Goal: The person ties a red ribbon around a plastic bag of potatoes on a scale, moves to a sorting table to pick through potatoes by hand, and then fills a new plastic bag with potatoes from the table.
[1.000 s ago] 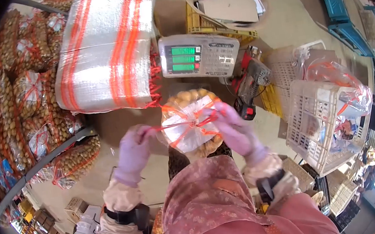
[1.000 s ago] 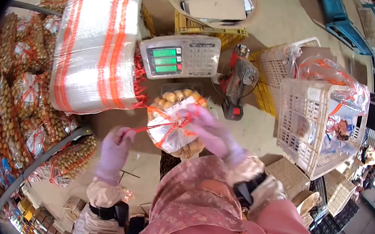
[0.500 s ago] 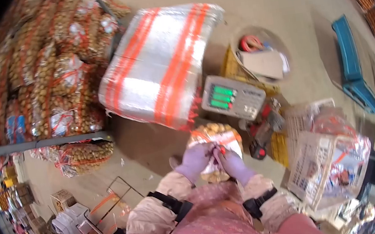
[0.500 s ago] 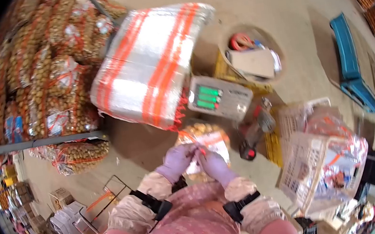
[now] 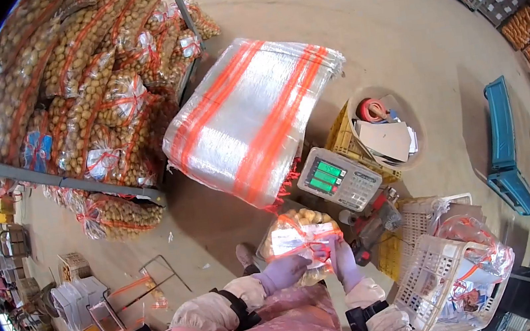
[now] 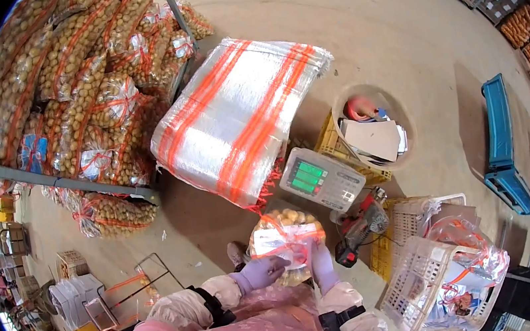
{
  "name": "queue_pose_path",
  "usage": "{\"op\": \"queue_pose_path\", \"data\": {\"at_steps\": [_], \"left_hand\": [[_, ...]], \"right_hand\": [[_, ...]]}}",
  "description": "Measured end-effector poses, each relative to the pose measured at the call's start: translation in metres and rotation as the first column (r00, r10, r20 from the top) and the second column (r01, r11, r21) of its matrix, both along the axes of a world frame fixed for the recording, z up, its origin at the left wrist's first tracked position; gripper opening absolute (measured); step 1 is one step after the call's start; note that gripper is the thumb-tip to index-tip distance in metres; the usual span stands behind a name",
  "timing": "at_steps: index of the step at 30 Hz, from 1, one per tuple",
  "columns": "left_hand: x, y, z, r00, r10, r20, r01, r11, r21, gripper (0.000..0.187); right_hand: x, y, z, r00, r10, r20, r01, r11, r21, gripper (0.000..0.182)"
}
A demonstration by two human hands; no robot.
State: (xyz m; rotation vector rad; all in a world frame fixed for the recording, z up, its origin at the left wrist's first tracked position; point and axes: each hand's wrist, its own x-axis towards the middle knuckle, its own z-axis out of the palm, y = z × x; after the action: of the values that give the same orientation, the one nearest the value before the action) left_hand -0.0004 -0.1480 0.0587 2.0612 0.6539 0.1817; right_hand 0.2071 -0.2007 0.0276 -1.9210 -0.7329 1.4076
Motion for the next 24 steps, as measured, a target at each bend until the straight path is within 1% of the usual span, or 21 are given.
{"op": "queue_pose_path", "data": {"at_steps": [1, 2, 3, 4, 5, 6, 7, 8, 9, 10, 12, 13, 14, 15, 16, 17, 18, 20, 21, 23, 24], "left_hand": [[0.003, 0.0, -0.004, 0.967, 0.219, -0.127, -0.241, 0.951, -0.196, 0.03], [0.006, 0.003, 0.0, 0.875, 0.38, -0.3, -0.472, 0.808, -0.353, 0.031], [0.009, 0.012, -0.005, 0.861, 0.433, -0.267, -0.502, 0.807, -0.311, 0.032], [0.016, 0.022, -0.014, 0.848, 0.476, -0.231, -0.527, 0.804, -0.277, 0.034], [0.024, 0.029, -0.022, 0.877, 0.466, -0.115, -0.48, 0.847, -0.226, 0.033], [0.032, 0.034, -0.03, 0.894, 0.448, 0.01, -0.441, 0.883, -0.162, 0.032], [0.038, 0.032, -0.035, 0.9, 0.435, 0.004, -0.427, 0.885, -0.188, 0.032], [0.042, 0.033, -0.04, 0.909, 0.417, -0.016, -0.382, 0.817, -0.432, 0.029], [0.046, 0.037, -0.04, 0.918, 0.396, -0.03, -0.322, 0.697, -0.641, 0.027], [0.049, 0.041, -0.039, 0.92, 0.392, -0.031, -0.318, 0.696, -0.643, 0.027], [0.05, 0.043, -0.037, 0.793, 0.562, -0.235, -0.42, 0.224, -0.88, 0.031], [0.049, 0.041, -0.055, 0.684, 0.69, -0.237, -0.431, 0.12, -0.894, 0.026], [0.047, 0.04, -0.073, 0.658, 0.727, -0.199, -0.411, 0.125, -0.903, 0.019], [0.039, 0.046, -0.075, 0.803, 0.57, -0.175, -0.538, 0.567, -0.624, 0.017], [0.033, 0.053, -0.073, 0.89, 0.382, -0.248, -0.433, 0.879, -0.199, 0.017], [0.038, 0.072, -0.05, 0.685, 0.653, -0.322, -0.681, 0.416, -0.603, 0.019], [0.044, 0.091, -0.033, 0.414, 0.743, -0.525, -0.595, -0.216, -0.774, 0.022], [0.043, 0.104, -0.058, 0.393, 0.767, -0.507, -0.56, -0.238, -0.793, 0.022], [0.035, 0.103, -0.079, 0.369, 0.78, -0.506, -0.542, -0.262, -0.798, 0.021], [0.021, 0.085, -0.114, 0.338, 0.784, -0.521, -0.51, -0.313, -0.802, 0.021], [0.022, 0.088, -0.121, 0.303, 0.808, -0.505, -0.48, -0.328, -0.813, 0.021]], "right_hand": [[0.004, -0.005, 0.005, 0.856, 0.181, 0.484, -0.19, 0.981, -0.031, 0.045], [0.004, 0.0, 0.022, 0.789, 0.262, 0.556, -0.261, 0.962, -0.084, 0.053], [0.004, 0.001, 0.032, 0.736, 0.293, 0.611, -0.349, 0.937, -0.028, 0.056], [0.001, 0.008, 0.046, 0.634, 0.229, 0.739, -0.493, 0.856, 0.158, 0.055], [-0.001, 0.008, 0.034, 0.588, 0.159, 0.793, -0.547, 0.8, 0.245, 0.055], [-0.006, 0.016, 0.055, 0.663, 0.273, 0.697, -0.55, 0.809, 0.206, 0.053], [-0.009, 0.021, 0.057, 0.66, 0.279, 0.697, -0.603, 0.75, 0.271, 0.049], [-0.012, 0.016, 0.049, 0.659, 0.283, 0.697, -0.598, 0.76, 0.256, 0.049], [-0.015, 0.018, 0.043, 0.729, 0.256, 0.635, -0.565, 0.749, 0.347, 0.047], [-0.018, 0.021, 0.038, 0.793, 0.229, 0.564, -0.522, 0.732, 0.438, 0.045], [-0.025, 0.015, 0.025, 0.847, 0.186, 0.498, -0.448, 0.754, 0.48, 0.038], [-0.03, 0.008, 0.009, 0.953, 0.105, 0.285, -0.242, 0.828, 0.506, 0.034], [-0.033, -0.002, -0.007, 0.998, -0.003, 0.06, -0.026, 0.877, 0.48, 0.031], [-0.036, -0.019, -0.018, 0.987, -0.095, -0.133, 0.127, 0.957, 0.261, 0.03], [-0.038, -0.038, -0.016, 0.993, -0.049, 0.104, 0.032, 0.987, 0.159, 0.028], [-0.036, -0.059, -0.012, 0.944, 0.031, 0.328, -0.043, 0.999, 0.031, 0.025], [-0.029, -0.087, -0.023, 0.942, 0.028, 0.333, -0.038, 0.999, 0.023, 0.025], [-0.006, -0.125, -0.061, 0.907, 0.205, 0.368, -0.152, 0.974, -0.167, 0.027], [-0.004, -0.125, -0.063, 0.909, 0.204, 0.363, -0.148, 0.973, -0.178, 0.027], [-0.003, -0.123, -0.06, 0.995, -0.085, 0.049, 0.093, 0.979, -0.184, 0.034], [0.003, -0.101, -0.051, 0.996, -0.076, 0.052, 0.084, 0.98, -0.178, 0.034]]}}
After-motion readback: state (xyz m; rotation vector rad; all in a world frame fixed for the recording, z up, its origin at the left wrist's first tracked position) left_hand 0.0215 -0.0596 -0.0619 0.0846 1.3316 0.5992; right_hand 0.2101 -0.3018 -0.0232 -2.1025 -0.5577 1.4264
